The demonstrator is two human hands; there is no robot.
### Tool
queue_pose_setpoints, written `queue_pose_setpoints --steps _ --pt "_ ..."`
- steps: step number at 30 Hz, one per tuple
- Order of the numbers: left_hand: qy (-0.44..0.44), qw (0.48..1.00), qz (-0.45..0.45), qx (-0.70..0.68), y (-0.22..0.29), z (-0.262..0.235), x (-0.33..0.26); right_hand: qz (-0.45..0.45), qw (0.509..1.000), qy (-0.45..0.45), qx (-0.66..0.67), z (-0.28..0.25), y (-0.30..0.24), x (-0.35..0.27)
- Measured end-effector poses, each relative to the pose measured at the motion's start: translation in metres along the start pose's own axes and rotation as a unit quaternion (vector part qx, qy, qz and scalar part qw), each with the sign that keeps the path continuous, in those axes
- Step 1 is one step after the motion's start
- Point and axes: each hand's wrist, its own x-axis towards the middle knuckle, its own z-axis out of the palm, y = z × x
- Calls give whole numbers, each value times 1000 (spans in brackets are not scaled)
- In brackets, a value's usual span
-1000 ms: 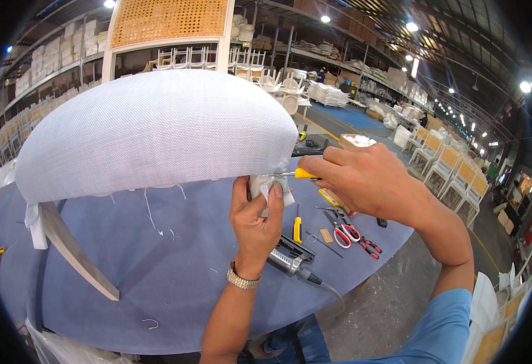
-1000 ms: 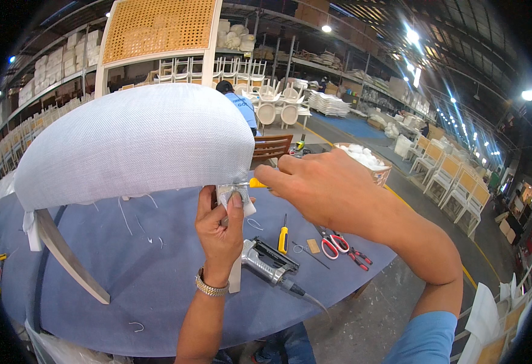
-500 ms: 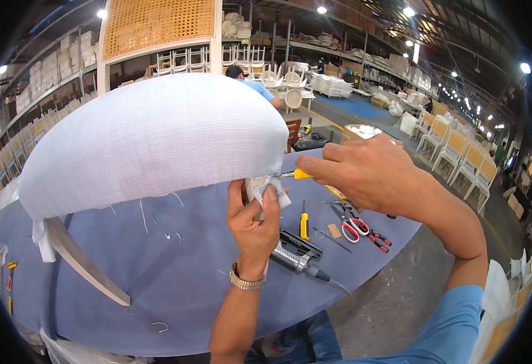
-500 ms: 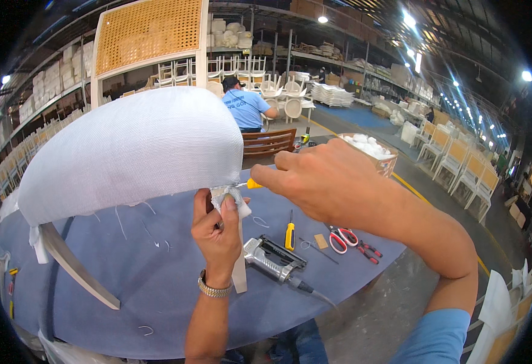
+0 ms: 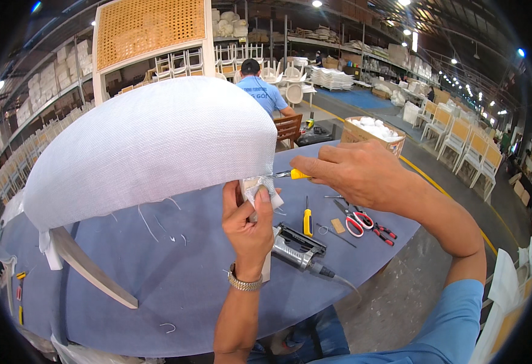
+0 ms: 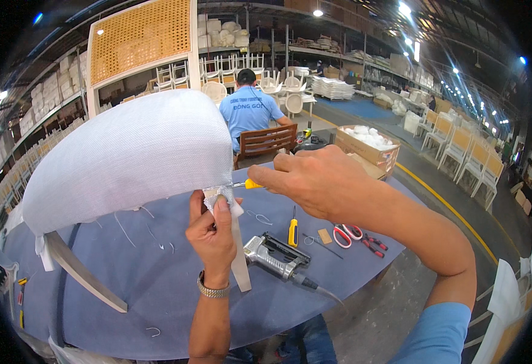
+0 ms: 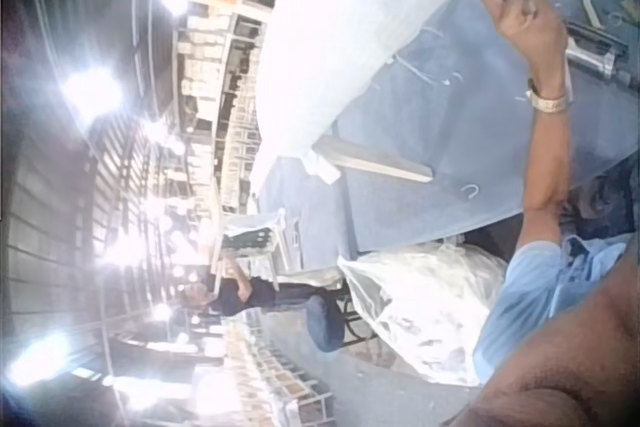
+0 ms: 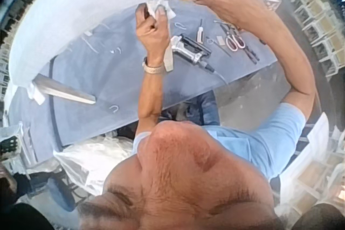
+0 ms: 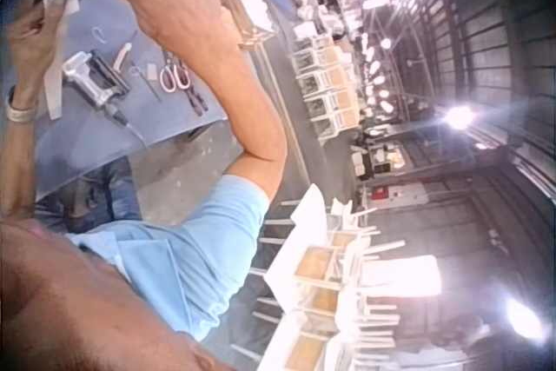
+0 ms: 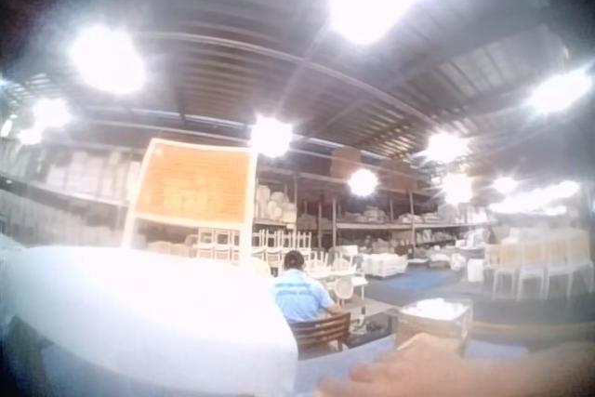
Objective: The person staples white fabric onto a chair seat frame using a staple gun, then trims excess fabric with a utility knife. The person rotates the chair to access different edges and continues securing and trimming the fabric.
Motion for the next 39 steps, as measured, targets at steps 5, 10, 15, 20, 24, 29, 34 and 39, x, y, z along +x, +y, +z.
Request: queue_pose_setpoints --steps 5,10,15,20,24,29,34,39 --pt "-4 999 21 25 -5 1 -1 33 999 9 11 6 -2 -4" --pt "3 997 56 44 -18 -2 -3 25 998 55 15 -13 -9 -2" --pt "2 994 82 69 -22 -2 -2 18 999 25 10 -18 -13 4" --pt "3 993 82 79 -22 -2 -3 20 1000 -3 -1 -11 -10 6" --pt "9 994 78 70 -23 0 -4 2 1000 -3 13 -14 -13 10" --pt "9 995 75 62 -25 -2 -4 -1 1000 -19 -9 -17 -12 13" --pt "5 999 49 20 -19 0 -4 -6 998 -58 -25 -30 -11 15" --pt "7 999 31 10 -15 -1 -4 -18 998 -47 -41 -27 -7 12"
